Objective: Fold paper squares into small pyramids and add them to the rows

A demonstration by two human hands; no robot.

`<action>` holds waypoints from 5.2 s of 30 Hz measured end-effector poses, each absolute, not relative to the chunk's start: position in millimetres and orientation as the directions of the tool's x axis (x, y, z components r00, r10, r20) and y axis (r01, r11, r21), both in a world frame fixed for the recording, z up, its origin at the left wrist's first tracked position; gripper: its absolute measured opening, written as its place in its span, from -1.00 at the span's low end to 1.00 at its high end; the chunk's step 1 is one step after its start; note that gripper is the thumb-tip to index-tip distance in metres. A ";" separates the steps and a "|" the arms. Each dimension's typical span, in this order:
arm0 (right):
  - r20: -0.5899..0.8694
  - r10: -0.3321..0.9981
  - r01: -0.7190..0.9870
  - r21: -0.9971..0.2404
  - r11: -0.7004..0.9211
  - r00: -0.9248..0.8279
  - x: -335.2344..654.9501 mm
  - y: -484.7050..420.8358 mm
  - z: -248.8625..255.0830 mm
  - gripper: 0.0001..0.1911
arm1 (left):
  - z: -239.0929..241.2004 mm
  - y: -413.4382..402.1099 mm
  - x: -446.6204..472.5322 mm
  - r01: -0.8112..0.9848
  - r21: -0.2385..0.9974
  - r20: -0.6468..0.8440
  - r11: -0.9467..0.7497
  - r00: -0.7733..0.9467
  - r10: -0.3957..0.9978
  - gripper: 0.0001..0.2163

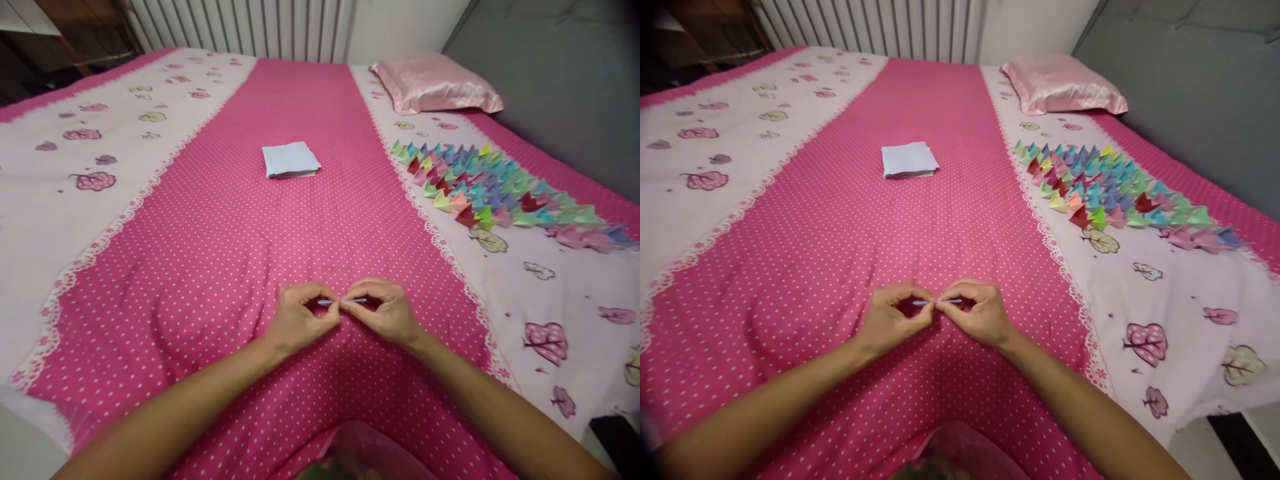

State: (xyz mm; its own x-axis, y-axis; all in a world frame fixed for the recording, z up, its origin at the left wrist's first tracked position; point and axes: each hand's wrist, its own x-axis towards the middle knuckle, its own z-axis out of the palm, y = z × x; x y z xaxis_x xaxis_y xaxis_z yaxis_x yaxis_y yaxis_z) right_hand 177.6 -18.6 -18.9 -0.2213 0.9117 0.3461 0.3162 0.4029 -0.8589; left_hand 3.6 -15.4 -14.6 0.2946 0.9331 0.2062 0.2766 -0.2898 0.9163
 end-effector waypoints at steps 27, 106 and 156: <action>0.121 0.991 -0.075 -0.990 0.116 -0.060 180.6 -13.4 -26.5 -0.87 | -19.1 -6.7 6.9 -0.026 0.998 -0.047 0.064 0.410 0.911 -0.66; 0.355 0.920 0.276 -0.879 0.389 -0.165 176.0 -19.9 -32.8 -0.75 | -19.3 -10.2 7.4 -0.143 0.909 -0.245 0.391 0.576 0.780 -0.79; -0.005 0.990 0.083 -0.997 0.007 -0.142 177.0 -17.6 -27.0 -0.77 | -30.6 -12.2 12.2 0.039 0.959 -0.263 0.279 0.476 0.839 -0.76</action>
